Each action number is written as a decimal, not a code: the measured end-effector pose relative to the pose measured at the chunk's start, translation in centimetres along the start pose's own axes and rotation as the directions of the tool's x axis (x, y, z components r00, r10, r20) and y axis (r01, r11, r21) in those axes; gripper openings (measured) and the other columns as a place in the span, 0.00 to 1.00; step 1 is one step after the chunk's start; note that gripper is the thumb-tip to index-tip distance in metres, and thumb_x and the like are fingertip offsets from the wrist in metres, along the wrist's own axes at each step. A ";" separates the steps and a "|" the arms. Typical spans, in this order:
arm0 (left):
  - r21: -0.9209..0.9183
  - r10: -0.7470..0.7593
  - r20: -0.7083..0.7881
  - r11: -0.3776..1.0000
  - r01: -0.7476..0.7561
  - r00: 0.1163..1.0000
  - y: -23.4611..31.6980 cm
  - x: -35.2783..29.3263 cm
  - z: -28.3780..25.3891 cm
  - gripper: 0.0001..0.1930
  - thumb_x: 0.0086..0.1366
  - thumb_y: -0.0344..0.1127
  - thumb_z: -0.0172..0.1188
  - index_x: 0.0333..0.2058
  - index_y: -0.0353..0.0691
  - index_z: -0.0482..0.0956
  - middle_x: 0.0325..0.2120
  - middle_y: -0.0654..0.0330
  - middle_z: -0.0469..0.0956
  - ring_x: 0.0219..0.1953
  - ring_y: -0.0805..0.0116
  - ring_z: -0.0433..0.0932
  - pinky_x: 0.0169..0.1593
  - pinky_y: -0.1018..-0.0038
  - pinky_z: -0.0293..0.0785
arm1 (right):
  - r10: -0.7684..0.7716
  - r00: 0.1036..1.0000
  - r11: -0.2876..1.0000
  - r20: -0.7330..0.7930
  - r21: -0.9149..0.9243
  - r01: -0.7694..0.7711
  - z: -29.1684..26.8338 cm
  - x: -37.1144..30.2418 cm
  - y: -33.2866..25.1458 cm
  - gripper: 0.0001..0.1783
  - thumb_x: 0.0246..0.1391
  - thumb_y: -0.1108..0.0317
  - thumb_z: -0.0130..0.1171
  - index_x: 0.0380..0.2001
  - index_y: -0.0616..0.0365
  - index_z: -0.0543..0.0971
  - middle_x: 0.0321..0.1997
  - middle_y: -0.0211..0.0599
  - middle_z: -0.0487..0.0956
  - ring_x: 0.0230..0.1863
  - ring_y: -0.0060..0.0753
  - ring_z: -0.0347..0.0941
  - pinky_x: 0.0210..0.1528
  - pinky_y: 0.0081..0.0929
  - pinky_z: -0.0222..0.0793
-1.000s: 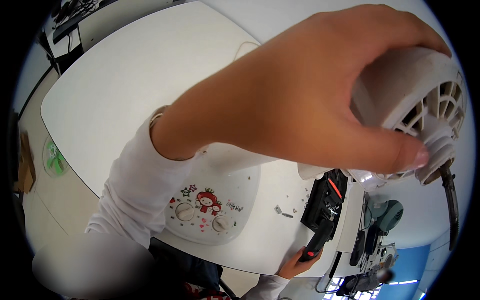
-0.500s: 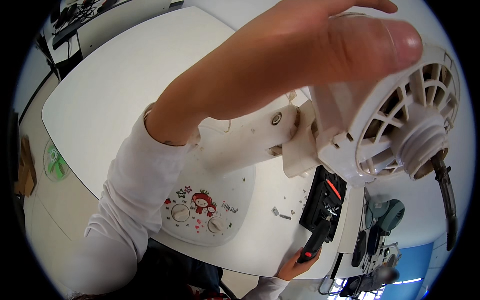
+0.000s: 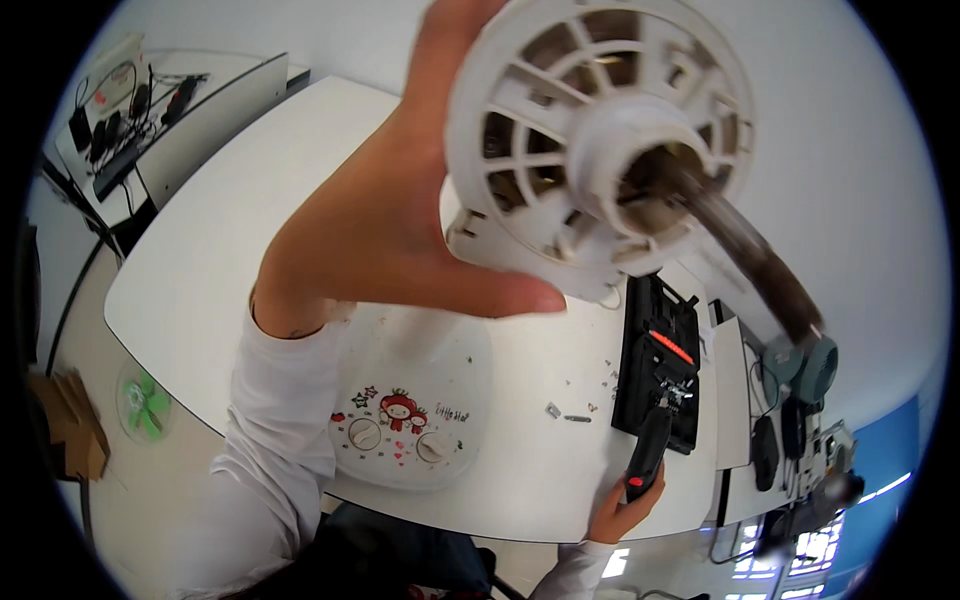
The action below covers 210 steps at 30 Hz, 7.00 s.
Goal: The person assembles a white electric fan by hand, attaching the neck to the base and tightening a central nut. They then use a cordless electric screwdriver to secure a screw on the fan's motor housing.
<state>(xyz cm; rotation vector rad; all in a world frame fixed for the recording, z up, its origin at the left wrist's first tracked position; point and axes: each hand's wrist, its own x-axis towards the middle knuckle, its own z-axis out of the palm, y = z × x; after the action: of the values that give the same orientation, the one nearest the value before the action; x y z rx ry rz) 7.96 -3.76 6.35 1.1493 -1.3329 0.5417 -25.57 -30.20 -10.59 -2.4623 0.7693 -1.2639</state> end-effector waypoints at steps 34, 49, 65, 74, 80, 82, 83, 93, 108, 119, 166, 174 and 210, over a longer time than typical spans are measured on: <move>-0.310 -0.642 0.002 0.729 0.611 0.767 3.1 -5.2 3.3 0.36 0.48 0.47 0.70 0.53 0.36 0.66 0.47 0.58 0.71 0.51 0.69 0.68 0.56 0.71 0.61 | -0.019 0.998 0.961 -0.054 0.274 0.033 -1.4 -0.3 1.5 0.27 0.49 0.82 0.51 0.56 0.65 0.64 0.52 0.49 0.69 0.51 0.46 0.67 0.55 0.29 0.59; -0.413 -0.709 0.084 0.615 0.672 0.700 -1.8 -10.4 1.2 0.30 0.50 0.33 0.68 0.52 0.38 0.69 0.47 0.58 0.72 0.51 0.67 0.70 0.54 0.68 0.67 | -0.011 0.997 0.948 -0.077 0.317 0.035 -1.6 -0.4 1.2 0.28 0.49 0.81 0.51 0.56 0.64 0.64 0.52 0.49 0.69 0.50 0.46 0.67 0.54 0.29 0.59; -0.093 -0.680 -0.010 0.731 0.676 0.733 -1.1 -12.5 1.0 0.30 0.51 0.32 0.66 0.53 0.36 0.68 0.51 0.54 0.71 0.53 0.63 0.69 0.56 0.68 0.66 | 0.014 0.998 0.952 -0.061 0.307 0.005 -1.5 0.0 0.7 0.27 0.50 0.79 0.52 0.56 0.65 0.65 0.51 0.48 0.70 0.49 0.45 0.67 0.53 0.29 0.60; 0.193 -0.478 0.047 0.866 0.462 0.877 2.9 -9.4 0.5 0.32 0.50 0.34 0.67 0.54 0.34 0.67 0.53 0.51 0.70 0.55 0.61 0.68 0.57 0.68 0.64 | -0.011 0.997 0.950 -0.071 0.309 0.033 -1.3 0.0 0.8 0.28 0.48 0.83 0.51 0.55 0.65 0.65 0.50 0.49 0.70 0.49 0.45 0.67 0.54 0.30 0.60; 0.122 -0.438 0.058 0.895 0.429 0.897 3.1 -6.9 -0.3 0.30 0.48 0.37 0.68 0.50 0.32 0.70 0.47 0.53 0.74 0.49 0.67 0.71 0.54 0.70 0.67 | -0.013 0.997 0.953 -0.069 0.301 0.034 -1.4 -0.1 0.7 0.28 0.47 0.84 0.51 0.55 0.65 0.65 0.50 0.48 0.70 0.49 0.45 0.68 0.54 0.29 0.60; 0.100 -0.498 0.053 0.865 0.492 0.865 3.9 -5.9 -0.2 0.26 0.49 0.36 0.67 0.46 0.31 0.72 0.42 0.55 0.77 0.44 0.71 0.72 0.49 0.72 0.69 | -0.013 0.996 0.951 -0.083 0.308 0.038 -1.4 -0.1 0.8 0.29 0.46 0.84 0.51 0.55 0.65 0.65 0.49 0.48 0.70 0.48 0.45 0.68 0.53 0.29 0.60; 0.111 -0.547 0.052 0.835 0.539 0.836 4.7 -5.2 -0.3 0.24 0.49 0.35 0.66 0.44 0.30 0.73 0.39 0.56 0.78 0.42 0.73 0.73 0.47 0.73 0.70 | -0.011 0.996 0.948 -0.090 0.315 0.038 -1.4 -0.1 0.8 0.29 0.46 0.84 0.51 0.55 0.65 0.65 0.49 0.48 0.70 0.48 0.45 0.68 0.53 0.29 0.61; -0.073 -0.567 0.024 0.820 0.567 0.823 4.1 -4.9 -0.4 0.20 0.49 0.34 0.66 0.39 0.30 0.75 0.34 0.57 0.80 0.37 0.76 0.74 0.42 0.74 0.73 | -0.032 0.996 0.966 -0.078 0.255 0.051 -1.7 -0.2 -0.5 0.30 0.44 0.85 0.51 0.55 0.64 0.66 0.45 0.47 0.71 0.45 0.45 0.69 0.50 0.29 0.62; 0.713 -0.152 0.117 0.701 0.023 0.982 2.3 -4.9 -0.3 0.19 0.46 0.42 0.66 0.37 0.41 0.78 0.32 0.53 0.79 0.34 0.53 0.77 0.36 0.67 0.73 | -0.032 0.995 0.971 -0.091 0.233 0.053 -1.6 -0.4 -1.0 0.31 0.43 0.85 0.54 0.55 0.62 0.67 0.44 0.46 0.72 0.45 0.46 0.69 0.50 0.31 0.62; 0.490 -0.330 0.035 0.829 0.271 0.943 5.4 -4.0 1.1 0.32 0.29 0.33 0.78 0.40 0.38 0.77 0.34 0.58 0.81 0.36 0.67 0.80 0.41 0.72 0.76 | -0.040 0.996 0.973 -0.084 0.222 0.058 -1.7 -0.5 -1.1 0.30 0.43 0.84 0.55 0.54 0.61 0.68 0.42 0.45 0.73 0.43 0.44 0.70 0.47 0.29 0.64; -0.150 -0.648 0.012 0.751 0.643 0.761 2.8 -7.4 3.9 0.27 0.58 0.40 0.61 0.53 0.38 0.64 0.46 0.56 0.75 0.49 0.65 0.74 0.54 0.68 0.66 | -0.054 0.996 0.977 -0.064 0.203 0.066 -1.5 -0.5 -1.4 0.30 0.42 0.86 0.56 0.53 0.60 0.68 0.45 0.44 0.73 0.45 0.45 0.70 0.48 0.30 0.64; -0.238 -0.639 -0.009 0.749 0.619 0.769 2.6 -7.8 4.5 0.25 0.60 0.41 0.61 0.53 0.39 0.64 0.44 0.60 0.74 0.47 0.70 0.73 0.54 0.72 0.66 | -0.051 0.997 0.977 -0.052 0.204 0.060 -1.5 -0.5 -1.2 0.29 0.44 0.85 0.54 0.53 0.61 0.68 0.47 0.44 0.73 0.47 0.45 0.70 0.50 0.31 0.63; -0.102 -0.447 -0.215 0.894 0.436 0.868 0.4 -9.6 5.8 0.18 0.67 0.47 0.49 0.46 0.39 0.65 0.32 0.60 0.76 0.36 0.74 0.72 0.43 0.76 0.68 | -0.038 0.999 0.981 0.008 0.192 0.036 -1.6 -0.8 -1.6 0.27 0.48 0.83 0.53 0.55 0.62 0.66 0.50 0.46 0.72 0.49 0.44 0.69 0.53 0.29 0.61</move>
<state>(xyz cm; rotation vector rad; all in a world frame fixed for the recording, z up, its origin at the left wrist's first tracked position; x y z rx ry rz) 2.71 -5.89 -3.32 1.2592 -0.8362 0.2916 -26.74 -28.42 -9.40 -2.3368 0.5712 -1.2715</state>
